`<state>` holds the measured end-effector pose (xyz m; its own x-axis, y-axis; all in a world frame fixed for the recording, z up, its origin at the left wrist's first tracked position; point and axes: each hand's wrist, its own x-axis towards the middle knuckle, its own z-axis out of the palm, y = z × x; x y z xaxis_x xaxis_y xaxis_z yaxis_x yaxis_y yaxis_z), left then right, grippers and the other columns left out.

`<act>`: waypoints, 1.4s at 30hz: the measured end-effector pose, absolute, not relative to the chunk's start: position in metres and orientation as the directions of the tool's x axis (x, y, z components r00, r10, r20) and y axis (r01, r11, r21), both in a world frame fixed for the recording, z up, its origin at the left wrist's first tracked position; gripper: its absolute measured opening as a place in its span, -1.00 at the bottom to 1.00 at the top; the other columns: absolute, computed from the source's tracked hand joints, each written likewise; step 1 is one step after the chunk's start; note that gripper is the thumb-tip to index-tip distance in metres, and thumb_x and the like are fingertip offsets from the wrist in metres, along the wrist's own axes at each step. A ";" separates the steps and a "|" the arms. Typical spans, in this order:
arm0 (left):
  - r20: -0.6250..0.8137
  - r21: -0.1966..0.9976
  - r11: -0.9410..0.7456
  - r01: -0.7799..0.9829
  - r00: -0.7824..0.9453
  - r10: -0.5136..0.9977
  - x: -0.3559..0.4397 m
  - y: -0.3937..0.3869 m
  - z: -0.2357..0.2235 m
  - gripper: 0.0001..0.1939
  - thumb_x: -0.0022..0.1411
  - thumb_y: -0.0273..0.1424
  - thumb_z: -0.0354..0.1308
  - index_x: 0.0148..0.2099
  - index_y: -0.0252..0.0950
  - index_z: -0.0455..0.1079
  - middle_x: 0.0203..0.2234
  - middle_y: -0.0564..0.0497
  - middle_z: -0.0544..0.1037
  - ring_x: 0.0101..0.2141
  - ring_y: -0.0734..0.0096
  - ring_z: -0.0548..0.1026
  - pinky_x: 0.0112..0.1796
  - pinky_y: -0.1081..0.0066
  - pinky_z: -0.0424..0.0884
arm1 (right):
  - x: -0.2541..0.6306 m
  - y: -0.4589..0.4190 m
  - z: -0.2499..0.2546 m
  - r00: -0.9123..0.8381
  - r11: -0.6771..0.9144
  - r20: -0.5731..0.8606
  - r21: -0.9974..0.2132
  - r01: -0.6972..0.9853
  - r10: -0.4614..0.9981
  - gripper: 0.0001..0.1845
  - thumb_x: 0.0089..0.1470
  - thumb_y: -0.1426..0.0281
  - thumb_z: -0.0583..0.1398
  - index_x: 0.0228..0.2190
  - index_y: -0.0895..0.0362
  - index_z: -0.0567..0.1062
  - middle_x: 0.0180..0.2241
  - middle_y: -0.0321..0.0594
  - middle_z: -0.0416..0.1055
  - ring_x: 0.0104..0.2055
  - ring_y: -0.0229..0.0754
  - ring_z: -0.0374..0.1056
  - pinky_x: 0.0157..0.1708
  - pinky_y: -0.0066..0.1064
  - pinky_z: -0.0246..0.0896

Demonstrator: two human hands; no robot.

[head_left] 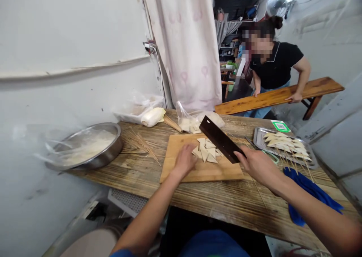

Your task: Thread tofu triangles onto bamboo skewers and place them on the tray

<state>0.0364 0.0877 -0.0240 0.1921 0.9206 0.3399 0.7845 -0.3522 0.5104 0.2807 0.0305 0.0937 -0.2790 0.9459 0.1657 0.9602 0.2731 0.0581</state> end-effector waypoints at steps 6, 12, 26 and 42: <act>0.233 0.521 -0.327 0.788 0.237 0.943 0.071 0.084 -0.037 0.00 -0.13 0.00 0.20 0.25 -0.32 -0.11 0.23 -0.33 -0.15 0.20 -0.10 -0.21 0.08 -0.03 -0.07 | 0.312 0.010 0.066 -0.164 0.175 0.247 -0.023 0.984 0.955 -0.62 0.17 0.19 -0.10 -0.42 0.15 0.37 -0.66 -0.19 0.40 -0.61 -0.12 0.35 -0.60 -0.45 -0.09; 0.215 0.496 -0.366 0.787 0.297 0.930 0.076 0.113 -0.039 -0.20 0.03 -0.10 0.11 0.22 -0.38 -0.03 0.21 -0.36 -0.08 0.20 -0.01 -0.13 0.09 0.03 -0.03 | 0.334 -0.004 0.036 -0.042 0.063 0.286 -0.064 0.996 0.957 -0.69 0.12 0.18 -0.04 -0.41 0.12 0.35 -0.64 -0.23 0.41 -0.59 -0.12 0.38 -0.61 -0.47 -0.05; 0.625 0.538 -0.208 0.817 -0.220 0.749 -0.018 -0.037 -0.068 -0.55 0.18 -0.43 0.01 0.14 -0.22 0.14 0.03 -0.16 0.30 0.04 0.21 0.28 0.00 0.09 0.27 | 0.253 -0.028 0.029 -0.219 0.145 -0.044 -0.619 0.772 0.975 -0.77 -0.13 0.36 0.16 -0.32 0.09 0.40 -0.57 -0.35 0.38 -0.52 -0.23 0.31 -0.51 -0.49 0.13; 0.719 0.462 -0.245 0.852 -0.198 0.667 -0.091 -0.092 -0.108 -0.60 0.17 -0.48 0.00 0.06 -0.15 0.29 -0.25 -0.05 0.51 -0.27 0.34 0.50 -0.28 0.39 0.48 | 0.048 0.083 0.010 -0.266 0.205 -0.080 -0.446 0.871 0.961 -0.66 0.16 0.50 -0.09 -0.08 0.24 0.32 -0.16 0.07 0.31 -0.14 -0.04 0.30 -0.25 -0.27 0.18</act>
<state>-0.0905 -0.0915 -0.1079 -0.1981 0.6666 0.7186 0.8520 -0.2453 0.4625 0.0478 0.0829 0.0102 -0.2663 0.9606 -0.0795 0.8713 0.2046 -0.4460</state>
